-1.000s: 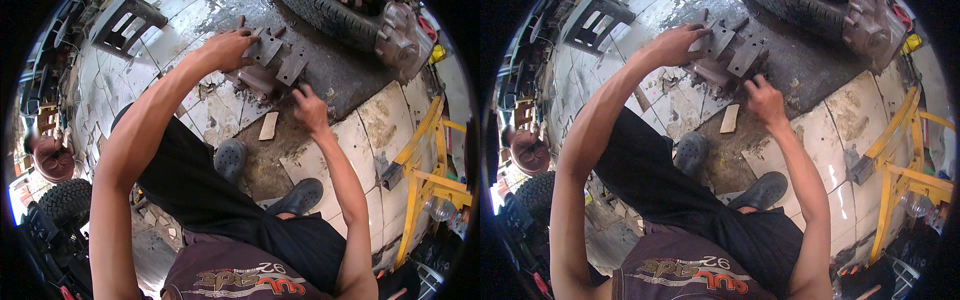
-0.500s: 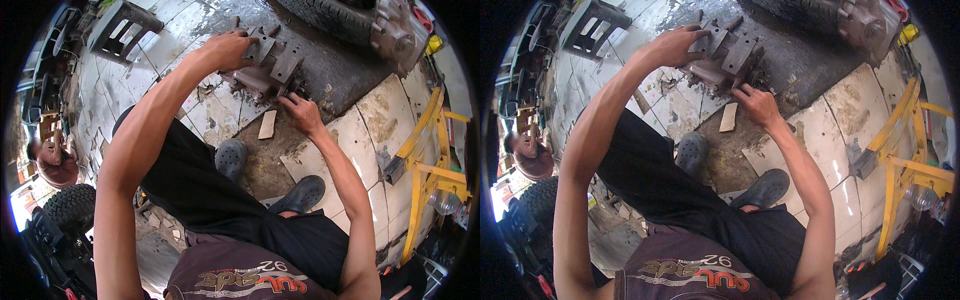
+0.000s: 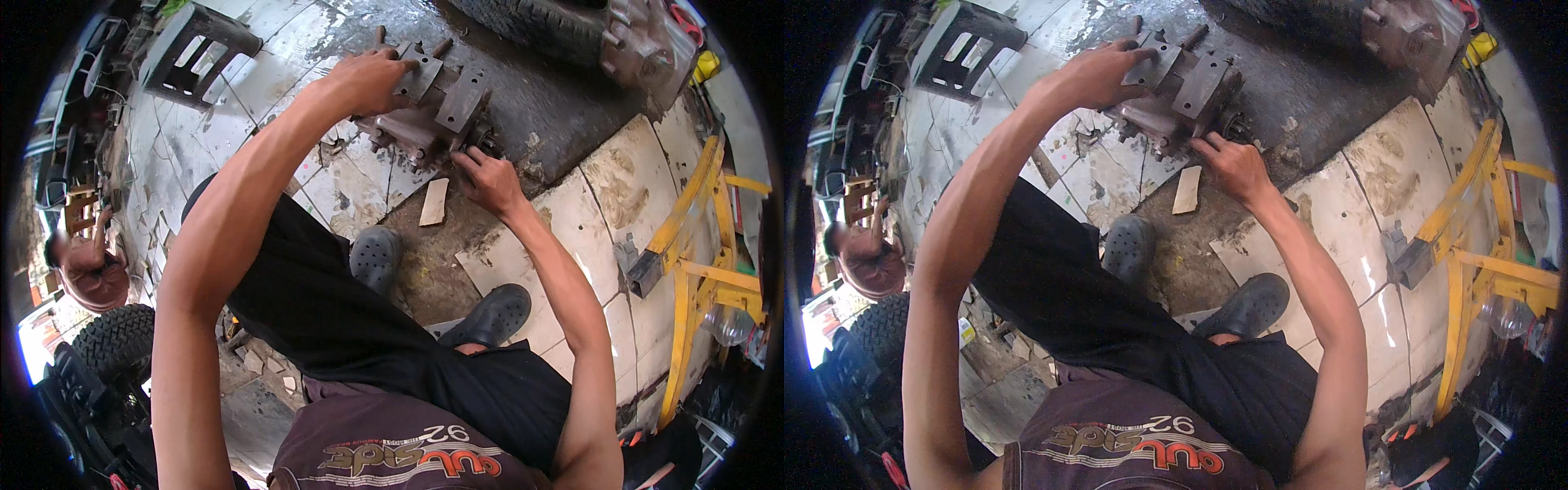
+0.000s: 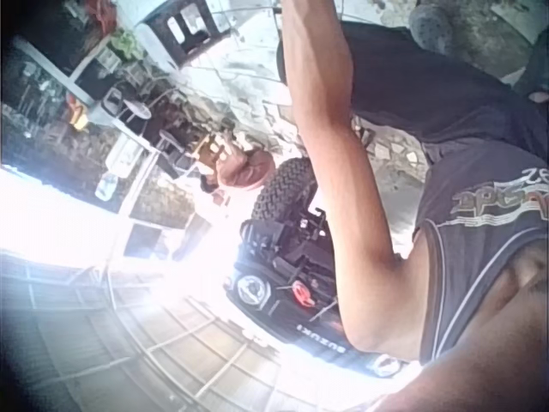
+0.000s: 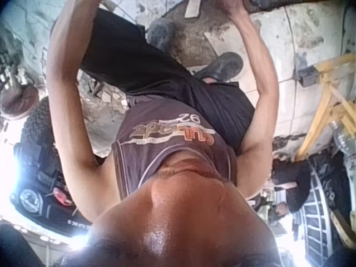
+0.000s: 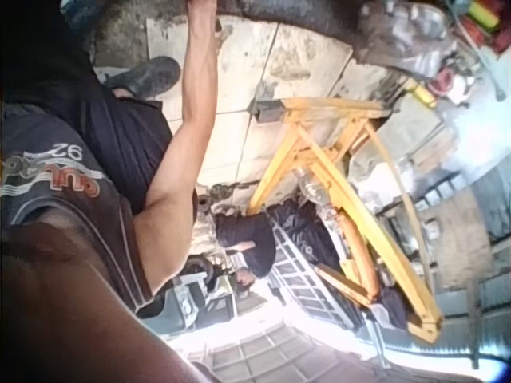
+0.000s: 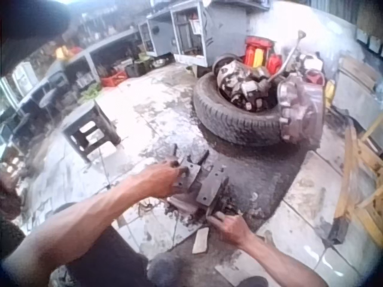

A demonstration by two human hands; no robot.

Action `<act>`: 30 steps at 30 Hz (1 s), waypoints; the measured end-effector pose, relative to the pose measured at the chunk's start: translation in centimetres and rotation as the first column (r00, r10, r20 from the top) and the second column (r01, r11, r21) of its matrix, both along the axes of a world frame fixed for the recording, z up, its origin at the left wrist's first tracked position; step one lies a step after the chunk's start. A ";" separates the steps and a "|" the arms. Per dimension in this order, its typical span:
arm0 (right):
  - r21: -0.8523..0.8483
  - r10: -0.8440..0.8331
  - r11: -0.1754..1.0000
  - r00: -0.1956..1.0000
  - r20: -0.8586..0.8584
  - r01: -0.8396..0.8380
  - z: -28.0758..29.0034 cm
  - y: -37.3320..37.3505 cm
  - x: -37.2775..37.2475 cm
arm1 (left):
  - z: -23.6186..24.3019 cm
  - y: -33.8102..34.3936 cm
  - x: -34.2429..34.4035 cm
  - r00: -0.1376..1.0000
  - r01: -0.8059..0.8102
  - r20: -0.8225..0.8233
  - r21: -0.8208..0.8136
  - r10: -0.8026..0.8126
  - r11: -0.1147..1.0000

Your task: The person sits on the floor of a workshop and uses a small metal scraper to clean grease and debris from a disassembled mechanical housing. They repeatedly scrape the surface and edges of the part, turning it over to access different areas, while a tire and other tools are visible nearby.

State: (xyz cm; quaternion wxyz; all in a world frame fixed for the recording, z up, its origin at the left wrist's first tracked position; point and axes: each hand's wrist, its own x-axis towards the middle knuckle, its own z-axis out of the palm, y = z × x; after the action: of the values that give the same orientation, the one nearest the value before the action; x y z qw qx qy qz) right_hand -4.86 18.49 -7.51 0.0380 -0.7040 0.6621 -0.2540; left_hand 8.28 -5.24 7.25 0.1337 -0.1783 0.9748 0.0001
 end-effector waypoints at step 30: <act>0.002 -0.009 1.000 0.998 -0.059 0.009 0.9 -0.6 -0.9 | 0.3 0.9 -0.1 0.998 -0.018 0.054 0.041 0.016 0.999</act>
State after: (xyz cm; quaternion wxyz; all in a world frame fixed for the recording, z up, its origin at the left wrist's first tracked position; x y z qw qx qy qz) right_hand -5.81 17.91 -6.60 0.0179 -0.7083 0.6663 -0.2325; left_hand 8.19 -4.36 7.52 0.1634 -0.1839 0.9691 0.0169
